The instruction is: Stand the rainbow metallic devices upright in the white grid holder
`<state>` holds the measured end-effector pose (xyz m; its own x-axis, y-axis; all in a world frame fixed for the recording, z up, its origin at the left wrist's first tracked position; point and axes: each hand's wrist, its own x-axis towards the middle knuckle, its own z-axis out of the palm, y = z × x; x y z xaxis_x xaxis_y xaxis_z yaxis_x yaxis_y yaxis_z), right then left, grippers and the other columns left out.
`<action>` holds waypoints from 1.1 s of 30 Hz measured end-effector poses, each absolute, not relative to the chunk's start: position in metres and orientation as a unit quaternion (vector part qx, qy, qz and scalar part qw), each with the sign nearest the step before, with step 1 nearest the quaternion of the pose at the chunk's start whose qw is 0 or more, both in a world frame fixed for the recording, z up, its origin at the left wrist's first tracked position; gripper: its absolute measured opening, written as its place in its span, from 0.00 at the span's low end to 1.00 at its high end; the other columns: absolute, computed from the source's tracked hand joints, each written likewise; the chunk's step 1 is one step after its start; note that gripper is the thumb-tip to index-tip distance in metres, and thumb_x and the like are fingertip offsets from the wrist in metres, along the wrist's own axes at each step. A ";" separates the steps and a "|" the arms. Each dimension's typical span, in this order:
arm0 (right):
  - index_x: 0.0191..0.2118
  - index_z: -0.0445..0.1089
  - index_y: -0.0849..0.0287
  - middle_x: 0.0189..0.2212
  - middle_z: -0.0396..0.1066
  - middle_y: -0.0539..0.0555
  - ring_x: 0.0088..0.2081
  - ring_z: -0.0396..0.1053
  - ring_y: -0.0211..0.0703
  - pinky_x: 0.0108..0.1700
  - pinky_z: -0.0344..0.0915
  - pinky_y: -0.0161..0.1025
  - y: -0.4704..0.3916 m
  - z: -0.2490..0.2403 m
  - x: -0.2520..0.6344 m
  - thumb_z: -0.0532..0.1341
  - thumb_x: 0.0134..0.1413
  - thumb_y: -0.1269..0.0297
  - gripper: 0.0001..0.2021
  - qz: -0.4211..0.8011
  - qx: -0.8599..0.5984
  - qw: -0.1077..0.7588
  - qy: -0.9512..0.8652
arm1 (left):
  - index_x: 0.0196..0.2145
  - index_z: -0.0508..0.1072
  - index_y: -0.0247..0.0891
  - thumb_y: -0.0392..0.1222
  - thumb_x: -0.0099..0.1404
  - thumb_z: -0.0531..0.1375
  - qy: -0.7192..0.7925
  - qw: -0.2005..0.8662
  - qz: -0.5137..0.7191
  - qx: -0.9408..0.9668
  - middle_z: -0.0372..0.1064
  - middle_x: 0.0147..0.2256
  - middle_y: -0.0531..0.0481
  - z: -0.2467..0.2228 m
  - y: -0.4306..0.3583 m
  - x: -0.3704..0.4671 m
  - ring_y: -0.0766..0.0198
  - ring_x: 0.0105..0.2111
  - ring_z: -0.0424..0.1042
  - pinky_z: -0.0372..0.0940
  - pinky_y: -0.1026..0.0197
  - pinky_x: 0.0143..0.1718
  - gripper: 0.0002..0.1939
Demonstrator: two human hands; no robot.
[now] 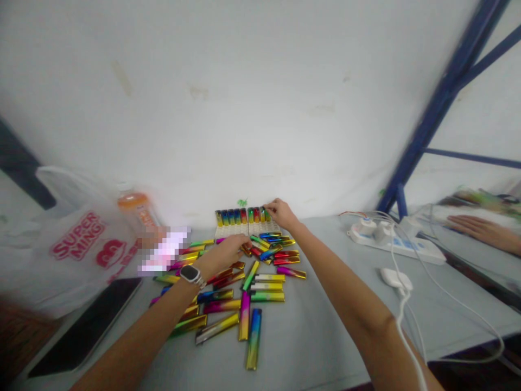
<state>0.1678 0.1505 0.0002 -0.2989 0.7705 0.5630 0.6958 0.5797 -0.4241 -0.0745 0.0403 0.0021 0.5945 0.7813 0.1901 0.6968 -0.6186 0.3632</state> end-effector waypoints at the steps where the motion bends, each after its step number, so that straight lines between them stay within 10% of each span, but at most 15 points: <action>1: 0.49 0.78 0.57 0.39 0.70 0.57 0.35 0.69 0.40 0.44 0.67 0.39 0.146 -0.003 0.166 0.59 0.61 0.67 0.14 0.032 -0.466 0.376 -0.800 | 0.38 0.74 0.38 0.26 0.58 0.56 0.407 0.125 0.185 0.886 0.73 0.40 0.46 0.002 0.042 -0.075 0.56 0.43 0.72 0.65 0.55 0.49 0.13; 14: 0.69 0.54 0.54 0.43 0.63 0.61 0.46 0.63 0.52 0.50 0.61 0.47 0.086 -0.013 0.139 0.55 0.65 0.58 0.28 -0.037 -0.586 0.282 -0.759 | 0.38 0.70 0.37 0.45 0.60 0.64 0.411 0.337 0.470 0.705 0.76 0.34 0.48 0.005 0.011 -0.076 0.60 0.35 0.77 0.72 0.59 0.38 0.12; 20: 0.45 0.73 0.56 0.40 0.69 0.56 0.44 0.66 0.46 0.50 0.62 0.43 0.024 -0.006 0.100 0.49 0.67 0.50 0.20 0.187 -0.448 0.482 -0.729 | 0.45 0.66 0.38 0.50 0.56 0.67 0.379 0.434 0.546 0.608 0.75 0.36 0.49 0.004 -0.006 -0.074 0.64 0.31 0.76 0.74 0.60 0.34 0.23; 26: 0.40 0.73 0.59 0.24 0.69 0.48 0.26 0.64 0.39 0.31 0.60 0.36 -0.019 0.003 0.077 0.64 0.53 0.48 0.18 0.434 -0.361 0.510 -0.649 | 0.39 0.66 0.38 0.53 0.53 0.69 0.360 0.461 0.601 0.544 0.75 0.34 0.51 0.009 -0.018 -0.082 0.63 0.34 0.76 0.74 0.57 0.37 0.23; 33: 0.22 0.64 0.58 0.21 0.60 0.46 0.25 0.57 0.35 0.28 0.55 0.35 -0.019 0.002 0.064 0.68 0.47 0.50 0.18 0.441 -0.360 0.587 -0.576 | 0.27 0.71 0.36 0.50 0.57 0.66 0.410 0.340 0.469 0.704 0.73 0.28 0.52 0.006 -0.031 -0.089 0.65 0.29 0.71 0.67 0.63 0.31 0.15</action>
<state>0.0643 -0.0190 0.0021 -0.0511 0.9320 0.3589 -0.1039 0.3525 -0.9300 -0.0894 -0.0313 0.0060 0.2228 0.8968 0.3823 0.2590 -0.4326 0.8636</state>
